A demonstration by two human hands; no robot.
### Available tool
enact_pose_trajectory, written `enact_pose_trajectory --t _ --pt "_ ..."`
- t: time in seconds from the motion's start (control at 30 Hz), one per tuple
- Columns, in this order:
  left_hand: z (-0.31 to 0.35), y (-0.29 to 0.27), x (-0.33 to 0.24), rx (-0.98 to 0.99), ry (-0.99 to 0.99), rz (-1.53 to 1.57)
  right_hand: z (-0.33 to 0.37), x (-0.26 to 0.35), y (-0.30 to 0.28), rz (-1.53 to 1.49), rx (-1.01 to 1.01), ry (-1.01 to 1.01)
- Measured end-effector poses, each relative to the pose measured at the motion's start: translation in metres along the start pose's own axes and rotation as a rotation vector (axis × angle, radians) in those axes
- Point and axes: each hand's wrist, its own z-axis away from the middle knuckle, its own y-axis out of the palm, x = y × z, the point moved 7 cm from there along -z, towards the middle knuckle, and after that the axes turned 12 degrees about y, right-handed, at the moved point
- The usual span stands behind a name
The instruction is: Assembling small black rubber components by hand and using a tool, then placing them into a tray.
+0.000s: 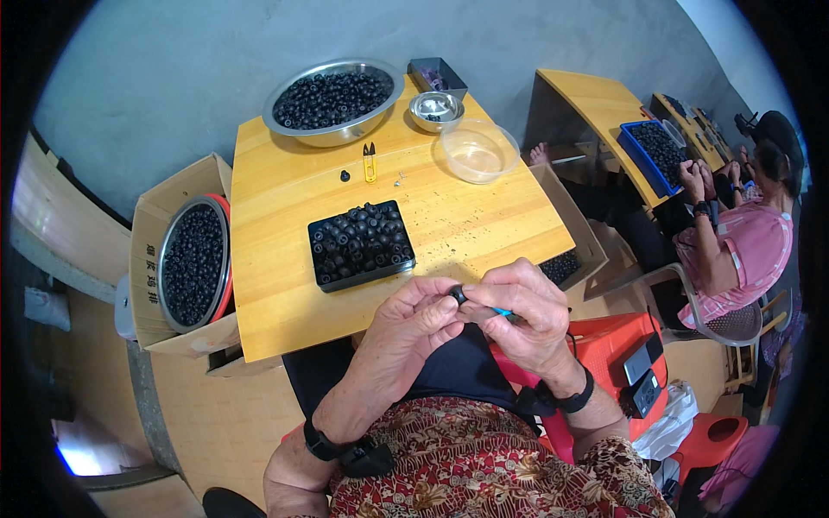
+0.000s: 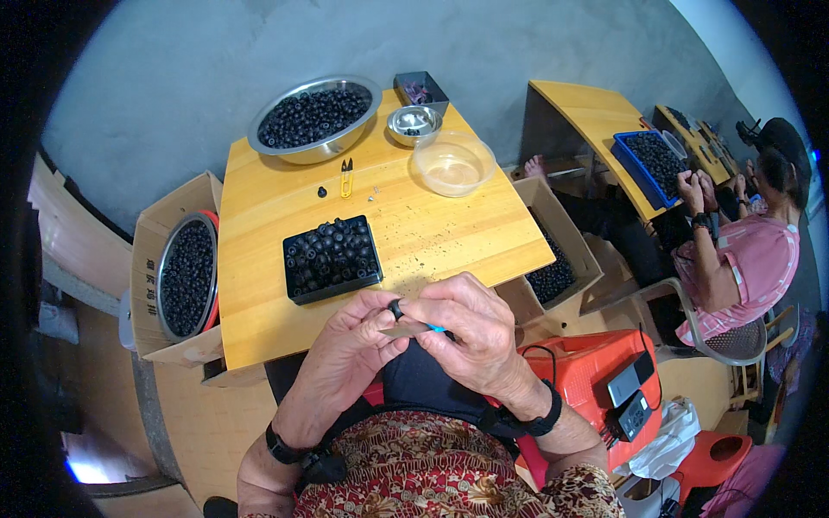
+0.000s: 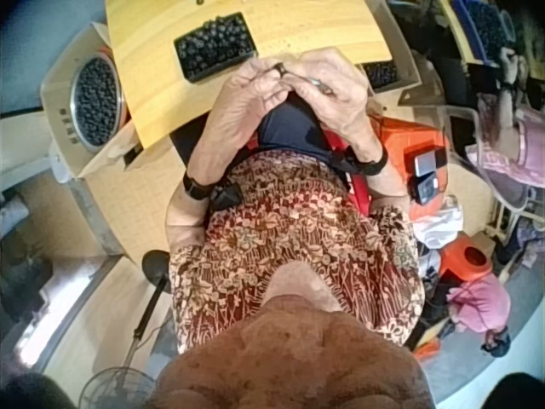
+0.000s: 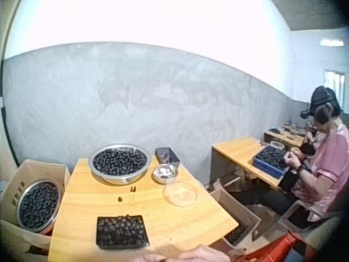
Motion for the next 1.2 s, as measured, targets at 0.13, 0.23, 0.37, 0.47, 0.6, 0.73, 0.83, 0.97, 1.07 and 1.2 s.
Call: enact_pose_trajectory --t 0.13,0.23,0.37,0.47,0.6,0.73,0.83,0.97,1.07,1.2 --pt "0.004 0.002 0.0 0.015 0.027 -0.032 0.003 0.003 -0.002 0.009 -0.005 -0.023" --pt "0.005 0.004 -0.001 0.022 0.031 -0.029 0.002 0.009 -0.003 0.034 0.021 -0.045" --pt "0.006 0.01 -0.004 0.047 0.052 -0.022 0.003 0.011 -0.011 0.058 0.006 -0.052" --pt "0.005 0.011 -0.004 0.034 0.061 -0.027 0.005 0.014 -0.019 0.137 -0.013 -0.063" --pt "0.004 0.013 -0.001 0.033 0.063 0.015 0.01 0.017 -0.023 0.29 -0.05 -0.056" --pt "0.004 0.018 0.001 0.053 0.058 0.063 0.016 0.014 -0.024 0.281 -0.048 -0.041" --pt "0.002 0.021 0.003 0.066 0.038 0.03 0.022 0.006 -0.029 0.162 -0.109 -0.1" --pt "0.002 0.022 0.004 0.07 0.04 0.031 0.018 0.019 -0.03 0.231 -0.113 -0.212" --pt "0.001 0.021 0.004 0.067 0.044 0.057 0.02 0.024 -0.029 0.314 -0.132 -0.215" --pt "0.002 0.02 0.006 0.076 0.058 0.084 0.027 0.022 -0.023 0.439 -0.149 -0.283"
